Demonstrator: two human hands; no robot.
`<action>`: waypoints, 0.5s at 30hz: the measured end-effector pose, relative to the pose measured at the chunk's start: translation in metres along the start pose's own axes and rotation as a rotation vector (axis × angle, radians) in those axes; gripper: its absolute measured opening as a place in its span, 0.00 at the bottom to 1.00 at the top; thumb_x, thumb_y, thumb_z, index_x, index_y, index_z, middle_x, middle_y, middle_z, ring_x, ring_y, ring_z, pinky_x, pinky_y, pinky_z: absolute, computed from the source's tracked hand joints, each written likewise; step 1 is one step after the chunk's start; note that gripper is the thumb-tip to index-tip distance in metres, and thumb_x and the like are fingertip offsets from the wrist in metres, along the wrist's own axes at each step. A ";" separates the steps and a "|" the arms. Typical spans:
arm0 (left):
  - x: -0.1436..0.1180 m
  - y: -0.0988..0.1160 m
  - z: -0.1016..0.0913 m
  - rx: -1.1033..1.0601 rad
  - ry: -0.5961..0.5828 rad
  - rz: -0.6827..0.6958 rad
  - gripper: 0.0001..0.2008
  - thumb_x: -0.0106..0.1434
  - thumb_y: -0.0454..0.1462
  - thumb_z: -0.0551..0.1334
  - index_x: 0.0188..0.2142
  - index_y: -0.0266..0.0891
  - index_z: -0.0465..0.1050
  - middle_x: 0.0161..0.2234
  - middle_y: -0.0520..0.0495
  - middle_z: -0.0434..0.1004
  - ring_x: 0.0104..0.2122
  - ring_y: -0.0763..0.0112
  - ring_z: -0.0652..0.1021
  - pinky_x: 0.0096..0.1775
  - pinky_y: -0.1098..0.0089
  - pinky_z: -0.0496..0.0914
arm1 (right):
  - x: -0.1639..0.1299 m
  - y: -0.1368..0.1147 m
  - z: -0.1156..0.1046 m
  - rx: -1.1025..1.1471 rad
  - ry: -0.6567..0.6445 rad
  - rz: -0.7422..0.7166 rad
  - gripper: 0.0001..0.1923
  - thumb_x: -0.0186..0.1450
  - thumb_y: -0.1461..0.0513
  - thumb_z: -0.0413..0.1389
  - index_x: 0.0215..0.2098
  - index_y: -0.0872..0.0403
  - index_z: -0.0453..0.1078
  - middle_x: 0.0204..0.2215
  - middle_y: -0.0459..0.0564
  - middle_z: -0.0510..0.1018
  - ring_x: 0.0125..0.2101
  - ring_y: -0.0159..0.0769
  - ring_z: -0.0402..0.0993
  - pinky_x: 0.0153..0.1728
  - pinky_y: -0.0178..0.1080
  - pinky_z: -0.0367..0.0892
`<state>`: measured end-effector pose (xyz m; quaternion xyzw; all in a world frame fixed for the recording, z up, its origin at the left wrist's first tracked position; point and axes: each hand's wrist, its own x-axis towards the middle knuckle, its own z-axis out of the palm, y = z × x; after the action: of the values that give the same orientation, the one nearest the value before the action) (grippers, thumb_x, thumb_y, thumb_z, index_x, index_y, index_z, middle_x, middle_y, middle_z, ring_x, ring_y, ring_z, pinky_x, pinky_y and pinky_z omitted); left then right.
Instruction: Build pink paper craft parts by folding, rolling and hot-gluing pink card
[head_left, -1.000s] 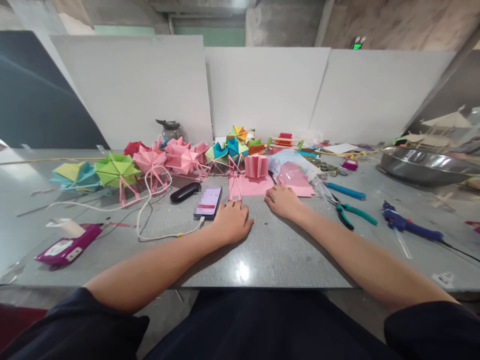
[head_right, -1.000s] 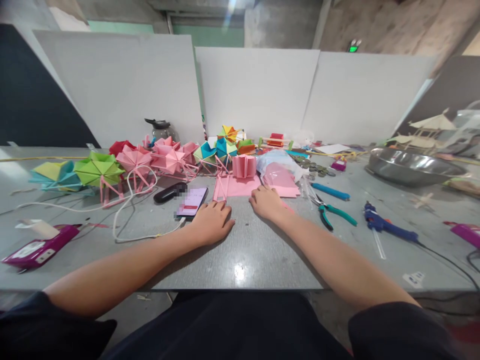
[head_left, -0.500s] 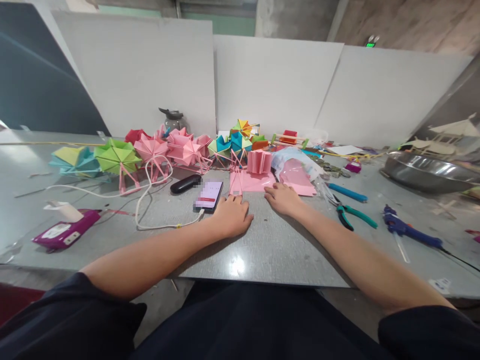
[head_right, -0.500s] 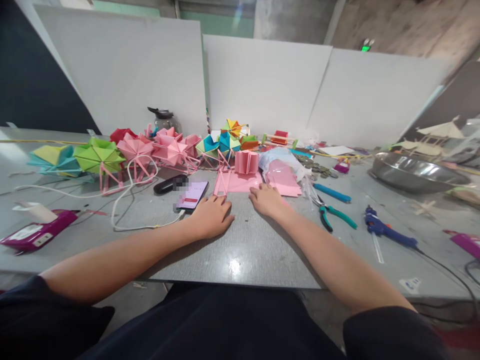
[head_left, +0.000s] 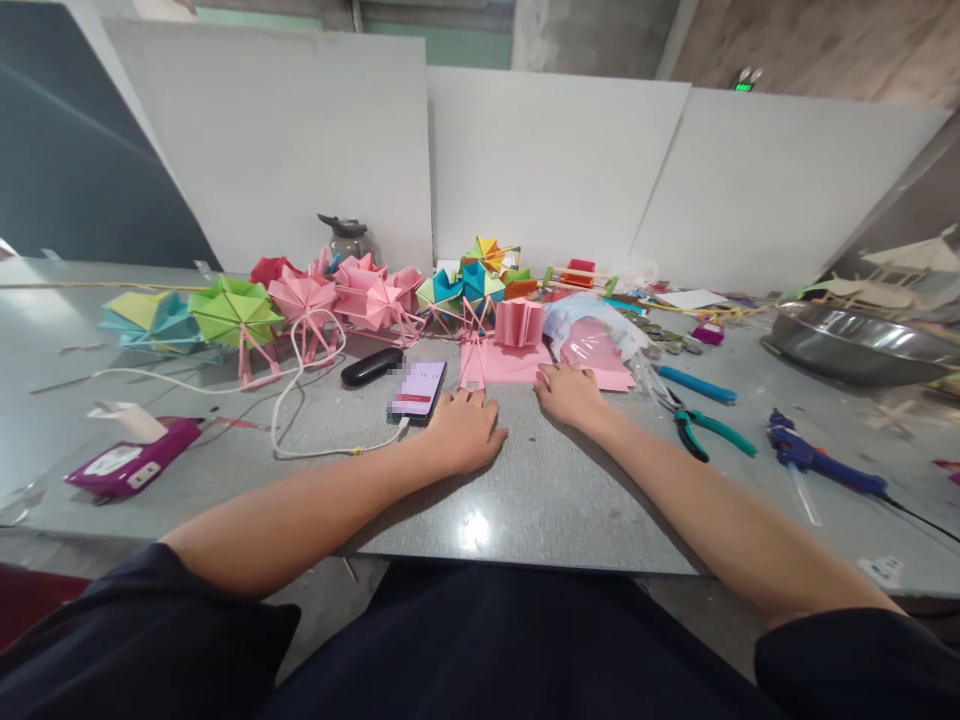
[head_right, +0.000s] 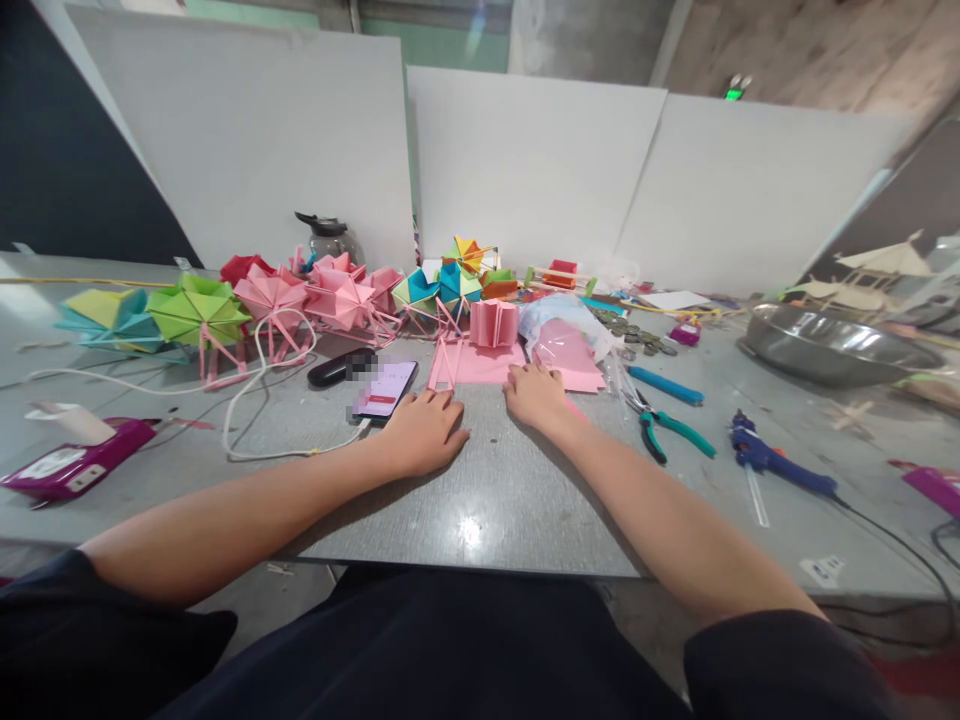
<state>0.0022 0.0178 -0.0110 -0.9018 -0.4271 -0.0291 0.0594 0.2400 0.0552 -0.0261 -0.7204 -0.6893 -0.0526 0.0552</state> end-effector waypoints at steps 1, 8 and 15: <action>0.000 0.000 0.000 -0.001 0.002 0.001 0.26 0.80 0.50 0.55 0.62 0.34 0.77 0.67 0.26 0.76 0.64 0.37 0.76 0.63 0.40 0.71 | 0.000 0.000 0.000 0.000 -0.002 -0.003 0.26 0.81 0.55 0.44 0.70 0.55 0.72 0.68 0.68 0.77 0.66 0.61 0.71 0.65 0.60 0.61; -0.001 0.000 0.000 -0.009 0.010 0.005 0.24 0.80 0.50 0.55 0.61 0.36 0.77 0.65 0.28 0.78 0.64 0.37 0.76 0.62 0.42 0.70 | 0.003 0.000 0.003 -0.006 -0.038 -0.055 0.22 0.81 0.55 0.46 0.62 0.51 0.77 0.61 0.66 0.82 0.63 0.62 0.73 0.62 0.61 0.63; 0.000 -0.001 0.001 0.001 0.003 0.004 0.25 0.80 0.51 0.55 0.62 0.35 0.77 0.65 0.28 0.77 0.64 0.37 0.76 0.63 0.42 0.70 | 0.002 -0.001 0.002 0.003 -0.039 -0.070 0.21 0.82 0.54 0.48 0.64 0.49 0.76 0.61 0.65 0.82 0.63 0.60 0.73 0.63 0.60 0.62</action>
<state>0.0018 0.0186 -0.0124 -0.9027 -0.4250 -0.0303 0.0605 0.2394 0.0580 -0.0275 -0.6968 -0.7150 -0.0394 0.0412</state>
